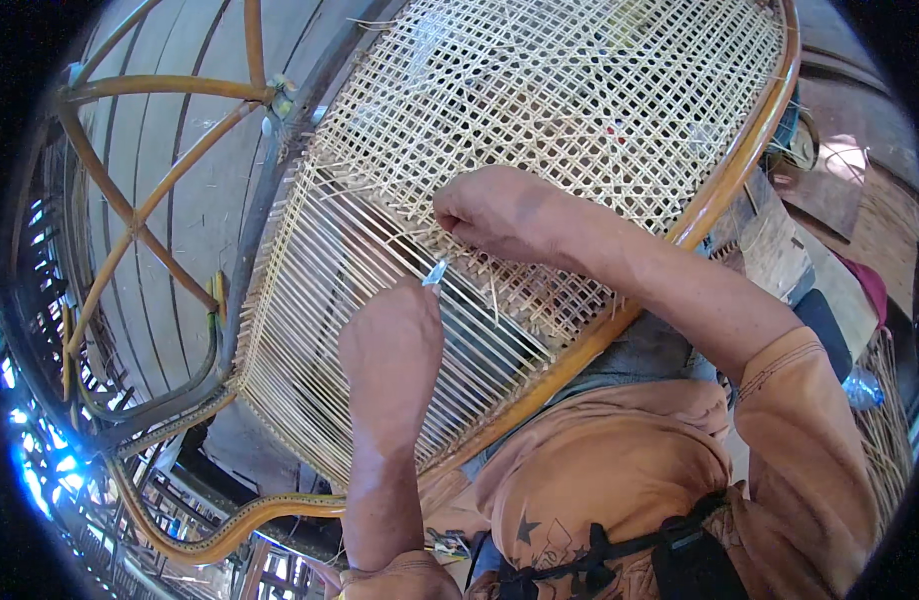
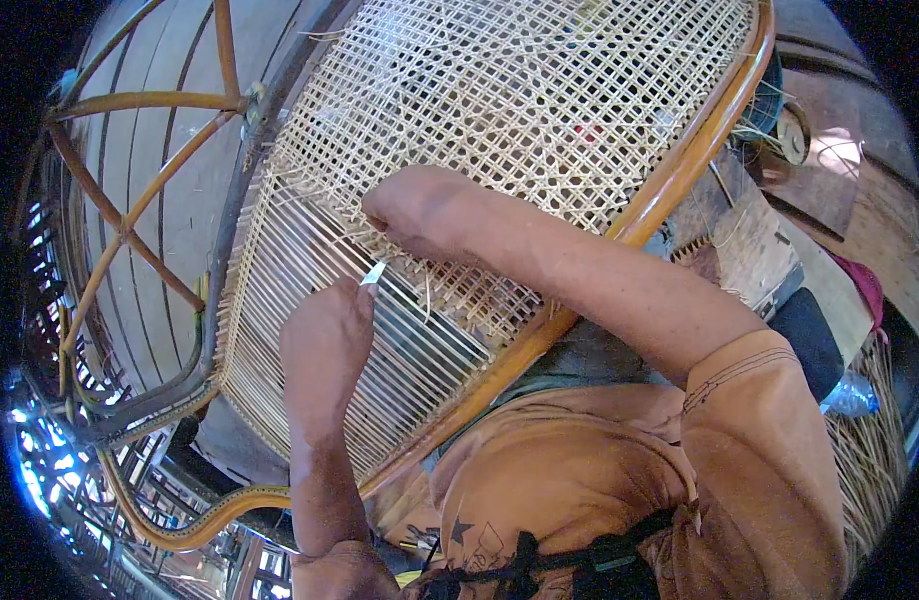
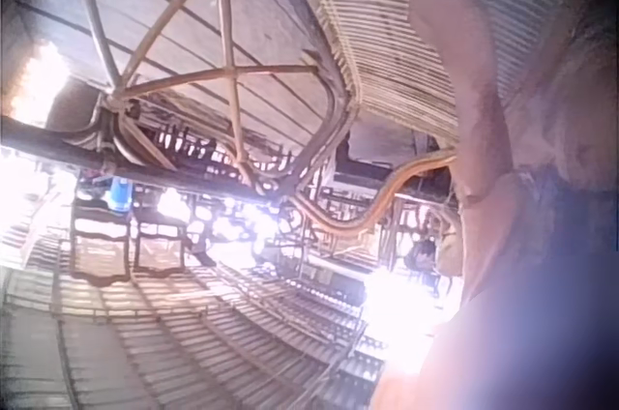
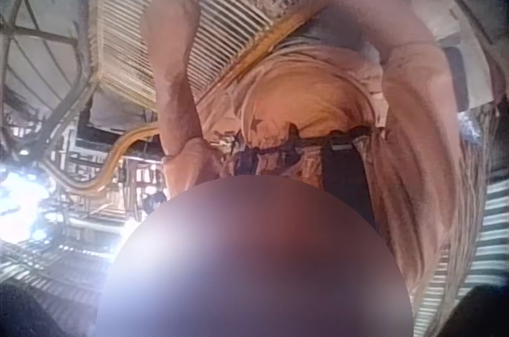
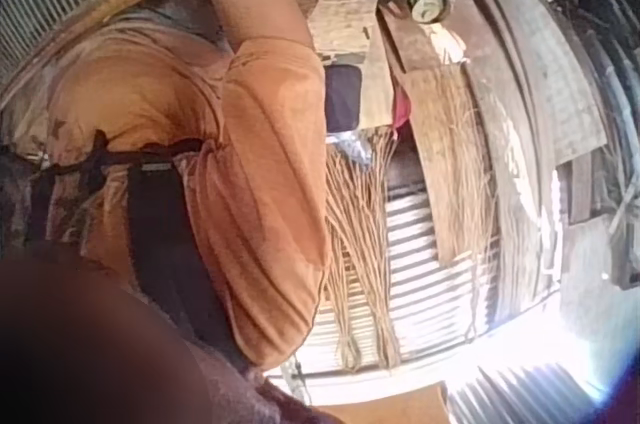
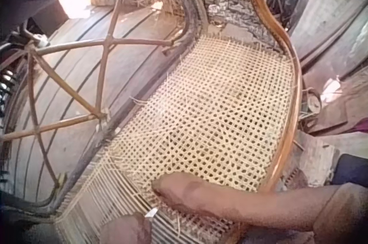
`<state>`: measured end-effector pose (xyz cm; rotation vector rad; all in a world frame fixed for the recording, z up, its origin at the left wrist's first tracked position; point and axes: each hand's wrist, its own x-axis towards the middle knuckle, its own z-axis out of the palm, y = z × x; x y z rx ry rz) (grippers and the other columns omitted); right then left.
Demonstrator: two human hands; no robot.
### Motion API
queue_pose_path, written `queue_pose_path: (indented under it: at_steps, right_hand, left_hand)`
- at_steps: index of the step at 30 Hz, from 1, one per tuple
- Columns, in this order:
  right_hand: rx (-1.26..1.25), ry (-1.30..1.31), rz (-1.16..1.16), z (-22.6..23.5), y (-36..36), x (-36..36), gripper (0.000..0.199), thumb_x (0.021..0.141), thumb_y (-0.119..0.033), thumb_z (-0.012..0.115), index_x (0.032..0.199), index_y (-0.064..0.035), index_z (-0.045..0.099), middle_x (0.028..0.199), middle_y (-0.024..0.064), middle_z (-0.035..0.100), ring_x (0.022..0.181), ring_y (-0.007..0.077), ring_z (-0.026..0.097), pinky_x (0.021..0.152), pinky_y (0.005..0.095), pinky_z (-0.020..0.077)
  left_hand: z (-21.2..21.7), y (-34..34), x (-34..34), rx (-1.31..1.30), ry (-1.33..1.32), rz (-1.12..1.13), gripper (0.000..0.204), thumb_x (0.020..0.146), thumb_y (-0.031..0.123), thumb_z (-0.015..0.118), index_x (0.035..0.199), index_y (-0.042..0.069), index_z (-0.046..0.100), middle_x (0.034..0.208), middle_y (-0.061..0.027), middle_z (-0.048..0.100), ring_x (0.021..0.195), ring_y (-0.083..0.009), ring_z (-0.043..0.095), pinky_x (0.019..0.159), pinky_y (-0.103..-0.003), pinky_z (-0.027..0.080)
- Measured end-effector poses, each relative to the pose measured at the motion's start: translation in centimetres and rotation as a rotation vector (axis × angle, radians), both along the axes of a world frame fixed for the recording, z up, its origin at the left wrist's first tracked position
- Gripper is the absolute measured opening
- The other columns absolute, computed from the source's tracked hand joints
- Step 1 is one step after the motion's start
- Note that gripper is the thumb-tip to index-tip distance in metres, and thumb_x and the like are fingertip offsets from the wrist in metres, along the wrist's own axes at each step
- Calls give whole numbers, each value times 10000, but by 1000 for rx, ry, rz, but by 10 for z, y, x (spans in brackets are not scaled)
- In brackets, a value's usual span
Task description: The person is weaving rattan strips into a chair frame using a knife and manual dexterity.
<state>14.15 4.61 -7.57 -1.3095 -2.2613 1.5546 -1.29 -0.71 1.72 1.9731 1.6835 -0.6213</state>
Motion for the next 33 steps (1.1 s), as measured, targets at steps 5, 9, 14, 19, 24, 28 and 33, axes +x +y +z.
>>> queue_pose_path:
  at_steps: [5,9,14,19,24,28,33]
  right_hand:
    - [-23,11,-24,6,1,0,103,792,-115,577,851,-38,613,801,164,622,769,346,608,680,410,483]
    - [-21,11,-14,7,1,-1,115,789,-113,582,871,-38,612,811,164,626,771,345,608,680,406,484]
    - [4,16,-29,1,-2,1,116,785,-111,588,874,-42,614,821,156,628,781,336,611,687,403,485]
    - [87,25,0,-2,-6,-1,105,791,-119,589,865,-49,610,826,153,622,797,338,603,698,415,480]
    - [248,-15,98,2,-11,-1,87,826,-121,559,871,-58,599,878,125,588,818,338,603,702,418,489]
    - [300,-29,127,5,-15,1,87,836,-124,559,889,-64,593,903,116,567,816,335,597,720,410,494]
    - [167,-73,191,5,-11,0,98,820,-120,569,893,-57,590,915,133,572,849,327,586,756,406,486]
  left_hand:
    - [3,1,6,3,43,-6,266,881,245,538,776,16,621,685,-185,622,661,-359,625,612,-458,486]
    - [-4,1,-5,70,-12,-77,251,867,211,538,738,14,626,635,-175,619,605,-355,630,584,-448,503]
    - [-16,-8,-9,63,4,-42,289,890,273,526,776,25,624,708,-175,634,648,-350,635,606,-449,502]
    - [-24,-15,-16,59,-30,45,278,905,309,516,874,46,602,804,-157,621,756,-352,612,663,-455,472]
    - [-36,-19,-25,141,-127,20,273,910,311,512,864,56,597,799,-140,613,740,-335,610,657,-437,473]
    - [-43,-29,-30,273,-145,-18,254,903,316,524,828,83,592,767,-95,595,691,-280,614,597,-413,491]
    - [-42,-23,-29,202,-186,39,261,898,310,533,827,65,587,770,-118,600,707,-304,612,619,-419,484]
